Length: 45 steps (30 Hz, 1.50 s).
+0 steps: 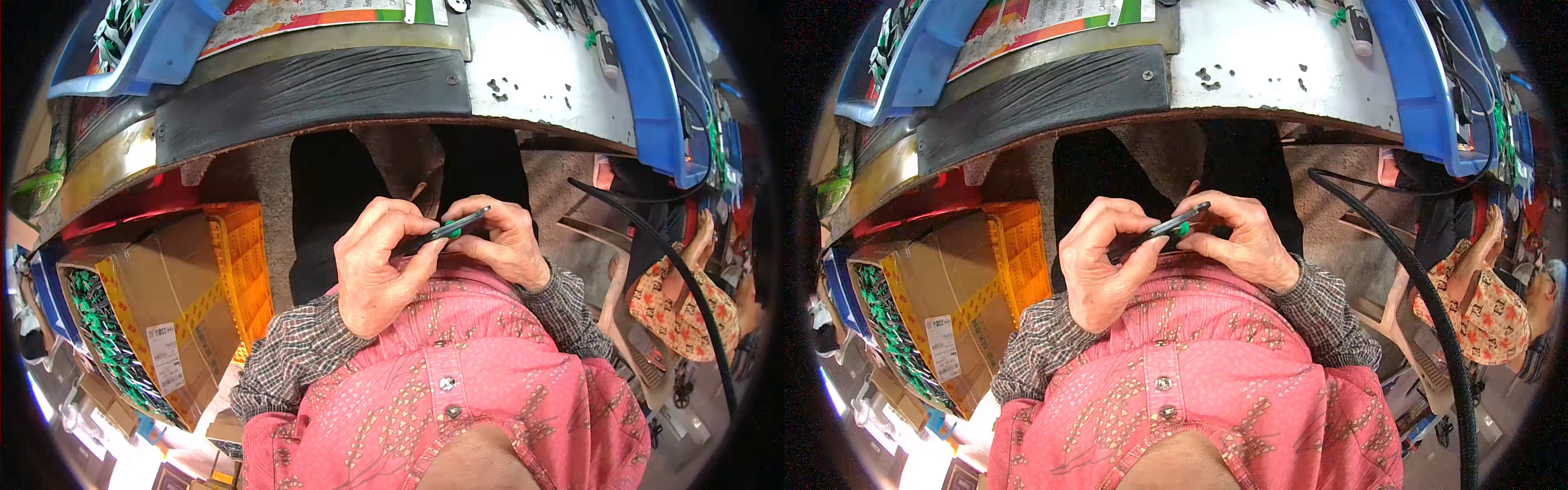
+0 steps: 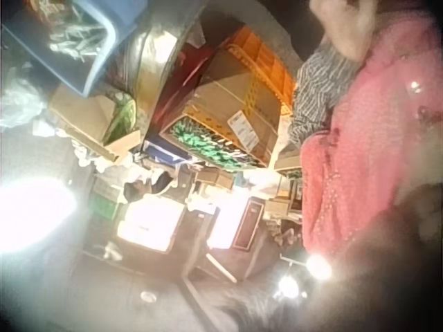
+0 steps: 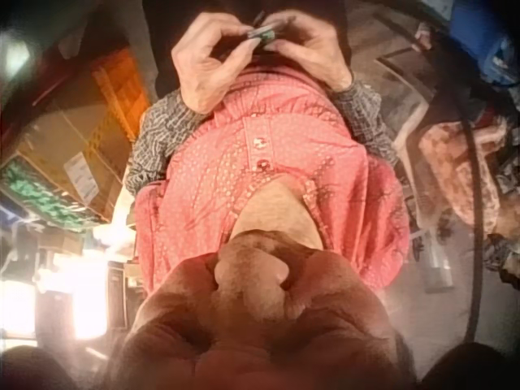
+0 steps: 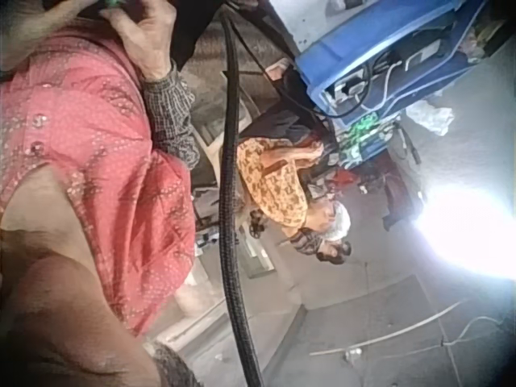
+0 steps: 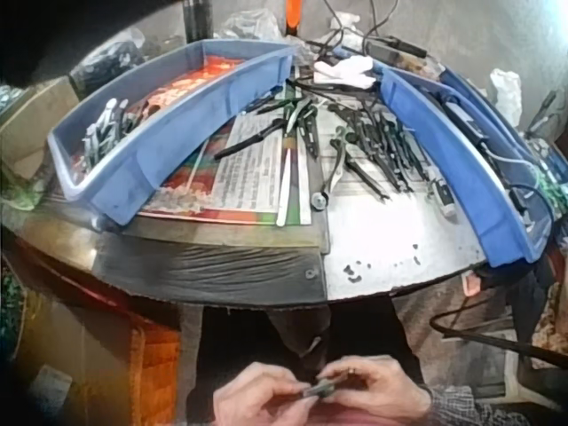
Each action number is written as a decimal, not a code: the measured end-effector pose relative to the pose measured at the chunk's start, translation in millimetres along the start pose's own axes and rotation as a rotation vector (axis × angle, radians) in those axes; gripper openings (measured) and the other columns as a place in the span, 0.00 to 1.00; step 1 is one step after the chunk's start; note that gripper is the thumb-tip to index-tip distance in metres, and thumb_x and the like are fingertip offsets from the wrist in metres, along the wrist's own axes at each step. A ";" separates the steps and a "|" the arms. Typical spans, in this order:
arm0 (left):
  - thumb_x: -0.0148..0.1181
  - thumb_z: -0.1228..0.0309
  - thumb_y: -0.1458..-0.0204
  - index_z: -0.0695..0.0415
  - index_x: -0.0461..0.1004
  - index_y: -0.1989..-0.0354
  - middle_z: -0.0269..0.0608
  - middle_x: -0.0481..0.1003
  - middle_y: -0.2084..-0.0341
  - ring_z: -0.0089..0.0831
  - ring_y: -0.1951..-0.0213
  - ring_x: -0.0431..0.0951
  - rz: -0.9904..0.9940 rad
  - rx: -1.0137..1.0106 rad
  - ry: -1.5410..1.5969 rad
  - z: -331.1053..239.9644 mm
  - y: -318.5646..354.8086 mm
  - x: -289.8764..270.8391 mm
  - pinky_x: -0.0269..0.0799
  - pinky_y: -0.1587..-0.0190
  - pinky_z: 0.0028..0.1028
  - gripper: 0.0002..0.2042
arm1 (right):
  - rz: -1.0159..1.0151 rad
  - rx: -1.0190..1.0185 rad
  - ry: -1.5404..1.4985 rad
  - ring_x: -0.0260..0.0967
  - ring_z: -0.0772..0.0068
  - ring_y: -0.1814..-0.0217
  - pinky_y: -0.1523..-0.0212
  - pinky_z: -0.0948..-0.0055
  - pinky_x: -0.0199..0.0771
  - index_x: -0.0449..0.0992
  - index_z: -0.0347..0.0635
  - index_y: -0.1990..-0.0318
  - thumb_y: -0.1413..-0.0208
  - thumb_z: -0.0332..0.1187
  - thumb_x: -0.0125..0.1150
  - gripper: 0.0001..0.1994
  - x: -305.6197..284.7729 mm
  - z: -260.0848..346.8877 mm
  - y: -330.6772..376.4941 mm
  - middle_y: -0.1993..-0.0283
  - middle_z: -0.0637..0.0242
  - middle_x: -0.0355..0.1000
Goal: The person assembles small green clips and black bases by hand, taking components from a component tray and a cardboard box and fitting them together.
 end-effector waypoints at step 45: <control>0.67 0.80 0.62 0.62 0.75 0.70 0.43 0.73 0.71 0.32 0.70 0.77 0.007 -0.006 -0.002 19.7 -5.2 -2.5 0.73 0.69 0.26 0.10 | 0.088 -0.093 0.121 0.70 0.77 0.72 0.73 0.79 0.71 0.75 0.31 0.64 0.48 0.21 0.59 0.04 -4.9 -22.4 -8.8 0.67 0.64 0.72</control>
Point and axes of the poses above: each hand's wrist, its own y-axis away from the middle knuckle, its own x-axis out of the palm, z = x × y, the point moved 4 cm from there along -y, towards the middle knuckle
